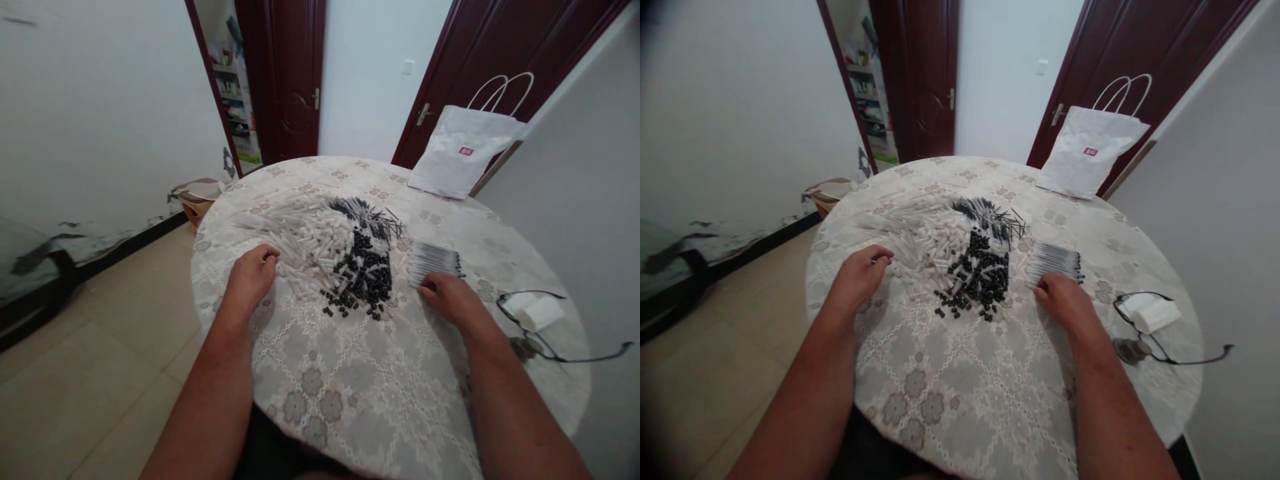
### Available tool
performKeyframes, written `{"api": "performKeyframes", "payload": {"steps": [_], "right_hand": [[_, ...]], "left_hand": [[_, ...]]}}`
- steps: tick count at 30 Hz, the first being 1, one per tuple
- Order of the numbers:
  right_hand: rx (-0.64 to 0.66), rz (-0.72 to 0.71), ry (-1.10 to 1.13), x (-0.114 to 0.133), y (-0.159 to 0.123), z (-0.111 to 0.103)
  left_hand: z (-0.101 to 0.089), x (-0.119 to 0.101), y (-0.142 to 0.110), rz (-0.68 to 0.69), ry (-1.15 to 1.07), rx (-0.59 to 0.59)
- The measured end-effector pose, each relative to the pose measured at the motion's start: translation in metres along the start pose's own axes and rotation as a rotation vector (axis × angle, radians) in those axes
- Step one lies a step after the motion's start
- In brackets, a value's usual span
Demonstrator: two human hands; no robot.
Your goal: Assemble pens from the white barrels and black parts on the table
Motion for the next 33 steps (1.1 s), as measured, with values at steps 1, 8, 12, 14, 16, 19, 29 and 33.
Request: {"api": "performKeyframes", "payload": {"steps": [1, 8, 12, 14, 16, 19, 29, 33], "right_hand": [[0.003, -0.022, -0.014, 0.001, 0.001, 0.001], [-0.141, -0.118, -0.069, 0.022, 0.001, -0.014], [-0.214, -0.204, -0.042, 0.051, -0.004, -0.020], [-0.221, -0.246, -0.029, 0.065, -0.006, -0.021], [-0.226, -0.274, -0.017, 0.075, -0.007, -0.022], [-0.235, -0.289, 0.011, 0.085, -0.010, -0.026], [-0.217, -0.186, 0.013, 0.096, -0.012, -0.031], [-0.228, -0.069, 0.012, 0.080, -0.009, -0.031]], "left_hand": [[0.001, 0.000, -0.003, 0.006, 0.005, 0.037], [0.013, 0.005, -0.028, -0.033, 0.079, 0.176], [0.022, -0.001, -0.038, -0.001, 0.145, 0.220], [0.031, -0.011, -0.045, 0.063, 0.155, 0.270], [0.038, -0.019, -0.052, 0.104, 0.186, 0.310], [0.044, -0.023, -0.056, 0.102, 0.256, 0.315], [0.058, -0.032, -0.048, 0.059, 0.513, 0.311], [0.060, -0.038, -0.051, -0.018, 0.600, 0.315]]}}
Point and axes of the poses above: each hand's wrist, its own y-axis towards the middle knuckle, its own z-axis out of the palm, x = y × z, the point moved 10 cm from there along y, towards the middle knuckle, and after that the axes turned 7 degrees about -y, right-handed, at the moved point
